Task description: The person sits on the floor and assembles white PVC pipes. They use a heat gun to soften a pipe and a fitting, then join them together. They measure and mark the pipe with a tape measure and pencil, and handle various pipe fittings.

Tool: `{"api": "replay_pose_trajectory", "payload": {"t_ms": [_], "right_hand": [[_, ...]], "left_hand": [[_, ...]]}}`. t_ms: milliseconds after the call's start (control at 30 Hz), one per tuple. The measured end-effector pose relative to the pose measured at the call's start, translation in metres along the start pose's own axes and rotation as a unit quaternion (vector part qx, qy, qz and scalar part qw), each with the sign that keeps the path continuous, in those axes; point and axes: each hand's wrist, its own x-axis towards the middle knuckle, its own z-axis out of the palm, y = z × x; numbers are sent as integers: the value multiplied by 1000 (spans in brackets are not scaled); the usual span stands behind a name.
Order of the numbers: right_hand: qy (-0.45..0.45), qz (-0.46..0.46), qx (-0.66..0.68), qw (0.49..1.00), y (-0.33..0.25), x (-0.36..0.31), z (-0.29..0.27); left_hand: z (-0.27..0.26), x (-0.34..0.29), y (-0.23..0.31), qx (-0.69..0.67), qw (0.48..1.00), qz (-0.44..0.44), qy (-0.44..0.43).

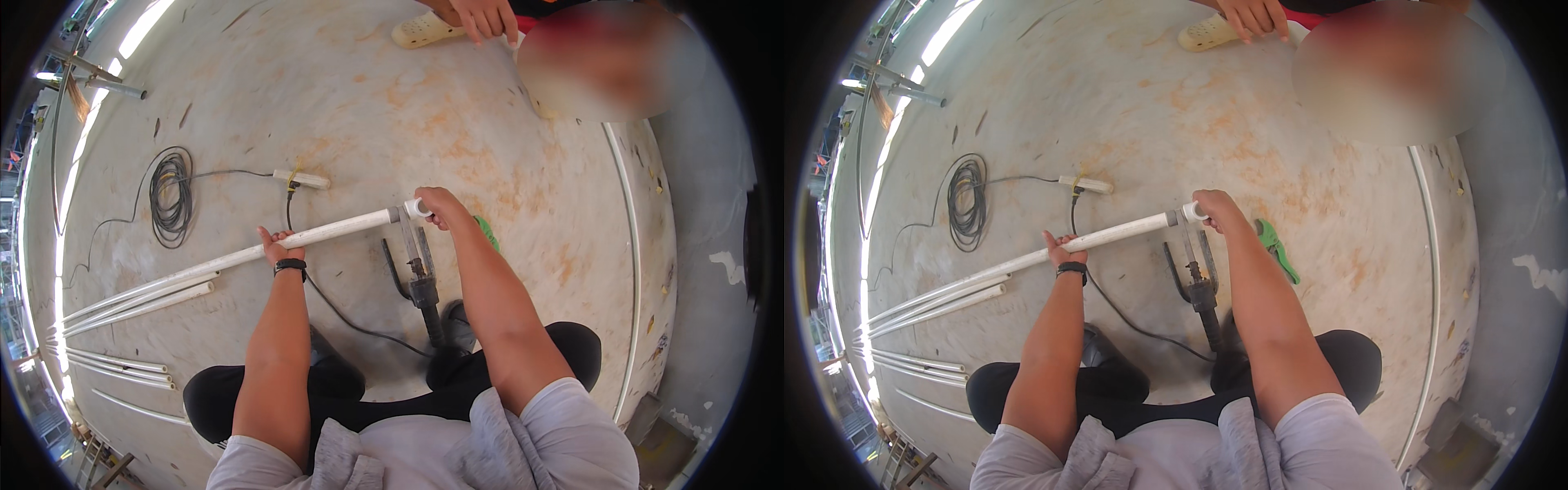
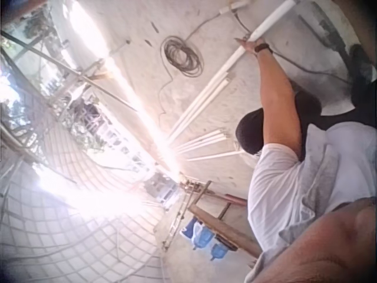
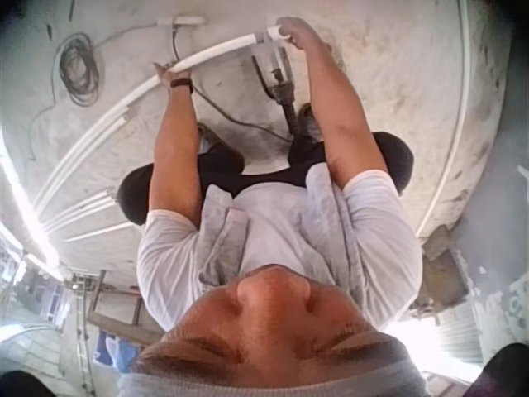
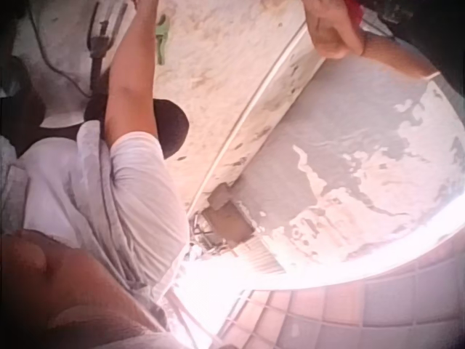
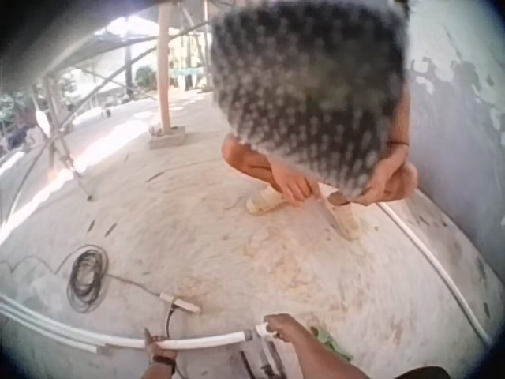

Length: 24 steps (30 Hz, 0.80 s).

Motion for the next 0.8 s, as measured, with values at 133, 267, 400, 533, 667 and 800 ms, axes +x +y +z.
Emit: {"api": "replay_pose_trajectory", "payload": {"t_ms": [133,267,400,533,667,800], "right_hand": [[10,-14,4,1000,1,1,2],[12,-11,-4,1000,-2,3,2],[16,-9,-10,1000,-2,3,2],[18,-13,-3,1000,-2,3,4],[21,-21,-6,1000,-1,4,5],[23,-45,-6,999,-1,1,4]], "left_hand": [[2,1,-1,33,999,7,34],[0,8,1,75,996,15,51],[-2,23,4,173,979,6,110],[5,33,3,207,958,4,198],[14,32,-1,185,942,57,272],[21,31,2,212,928,14,306]]}}
